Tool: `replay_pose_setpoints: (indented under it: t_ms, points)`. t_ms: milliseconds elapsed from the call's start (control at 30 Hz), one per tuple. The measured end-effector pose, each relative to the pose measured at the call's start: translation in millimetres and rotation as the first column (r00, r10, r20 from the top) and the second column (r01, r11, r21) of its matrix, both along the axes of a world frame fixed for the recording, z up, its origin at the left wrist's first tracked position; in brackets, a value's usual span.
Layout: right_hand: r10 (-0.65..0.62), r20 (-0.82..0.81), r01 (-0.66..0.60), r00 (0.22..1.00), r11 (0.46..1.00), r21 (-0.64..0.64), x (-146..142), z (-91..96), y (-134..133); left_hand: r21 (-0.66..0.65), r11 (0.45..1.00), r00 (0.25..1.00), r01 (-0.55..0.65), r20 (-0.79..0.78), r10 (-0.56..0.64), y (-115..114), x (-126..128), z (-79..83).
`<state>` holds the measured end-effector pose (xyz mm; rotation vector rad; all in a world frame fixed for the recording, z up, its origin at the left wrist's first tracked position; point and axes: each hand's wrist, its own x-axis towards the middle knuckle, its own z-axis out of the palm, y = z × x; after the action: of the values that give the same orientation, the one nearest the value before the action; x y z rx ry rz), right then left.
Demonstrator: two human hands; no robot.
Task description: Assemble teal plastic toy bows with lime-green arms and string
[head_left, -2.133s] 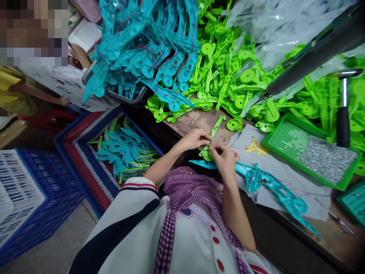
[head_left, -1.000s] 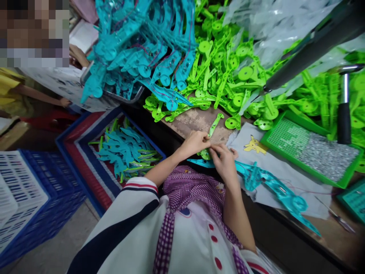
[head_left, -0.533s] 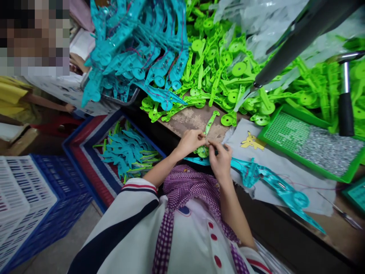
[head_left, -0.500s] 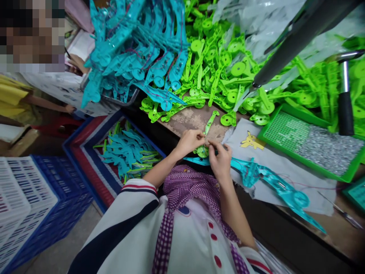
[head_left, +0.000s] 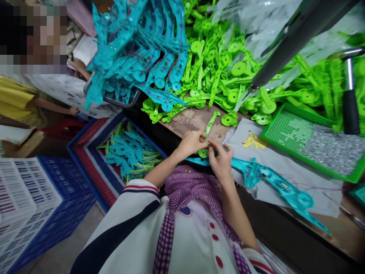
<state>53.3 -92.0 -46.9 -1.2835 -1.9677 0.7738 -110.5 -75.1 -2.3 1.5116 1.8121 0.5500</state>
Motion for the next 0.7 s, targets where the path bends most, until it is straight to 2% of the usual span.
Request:
replay_pose_setpoints:
  t_ms: [200,333,467,700]
  points:
    - [-0.004,0.000,0.004,1.000,1.000,0.008,0,-0.2,0,0.062,0.990,0.972,0.125,-0.206,-0.110,-6,9,8.4]
    - [-0.006,-0.002,0.006,1.000,1.000,0.017,-1,0.3,1,0.065,0.983,0.970,0.171,-0.186,-0.156,-6,4,6.7]
    - [-0.008,-0.008,0.008,1.000,1.000,0.011,-2,1.3,1,0.053,0.990,0.985,0.130,-0.121,-0.123,-5,1,3.0]
    - [-0.004,-0.004,0.004,1.000,1.000,-0.017,-2,2.4,0,0.110,0.994,0.990,0.020,-0.138,-0.005,-10,8,-3.8]
